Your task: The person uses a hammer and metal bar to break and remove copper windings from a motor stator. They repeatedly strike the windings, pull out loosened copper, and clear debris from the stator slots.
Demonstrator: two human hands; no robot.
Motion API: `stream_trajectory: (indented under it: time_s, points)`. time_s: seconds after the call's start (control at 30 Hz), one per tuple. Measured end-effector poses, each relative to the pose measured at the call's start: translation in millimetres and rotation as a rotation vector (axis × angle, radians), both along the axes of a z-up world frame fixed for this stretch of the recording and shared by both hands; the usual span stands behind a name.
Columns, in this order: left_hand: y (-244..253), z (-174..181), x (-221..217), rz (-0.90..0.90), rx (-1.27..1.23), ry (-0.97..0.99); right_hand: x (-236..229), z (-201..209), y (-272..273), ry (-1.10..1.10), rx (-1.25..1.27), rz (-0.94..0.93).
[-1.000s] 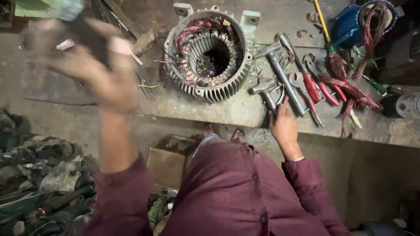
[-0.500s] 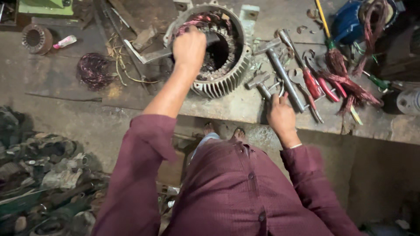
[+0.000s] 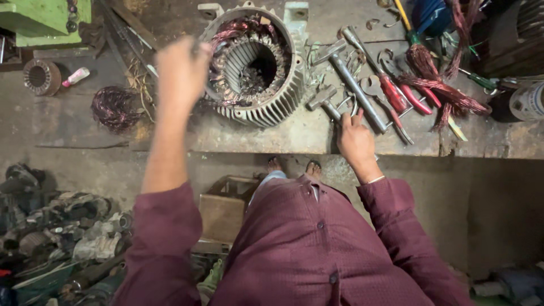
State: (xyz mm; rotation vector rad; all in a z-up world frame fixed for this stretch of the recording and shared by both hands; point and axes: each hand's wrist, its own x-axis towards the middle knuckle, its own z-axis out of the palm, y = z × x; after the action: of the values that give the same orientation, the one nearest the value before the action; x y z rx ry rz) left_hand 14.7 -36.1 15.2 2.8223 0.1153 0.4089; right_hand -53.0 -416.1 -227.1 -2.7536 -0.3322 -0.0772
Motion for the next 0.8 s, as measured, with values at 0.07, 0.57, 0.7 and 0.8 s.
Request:
stream_trajectory:
  time_s: [0.07, 0.57, 0.7, 0.8]
  points:
    - [21.6, 25.5, -23.8, 0.13, 0.13, -0.172, -1.7, -0.7, 1.5, 0.03, -0.009, -0.001]
    - [80.5, -98.6, -40.4, 0.417, -0.711, -0.027, 9.2, 34.7, 4.7, -0.119, -0.178, -0.017]
    - [86.2, -130.4, 6.0, 0.4, -0.987, 0.004, 14.9, 77.2, 31.9, -0.128, 0.338, -0.058]
    - [90.0, -144.5, 41.7, 0.112, -0.93, -0.086, 22.9, 102.4, 65.3, -0.111, 0.63, -0.044]
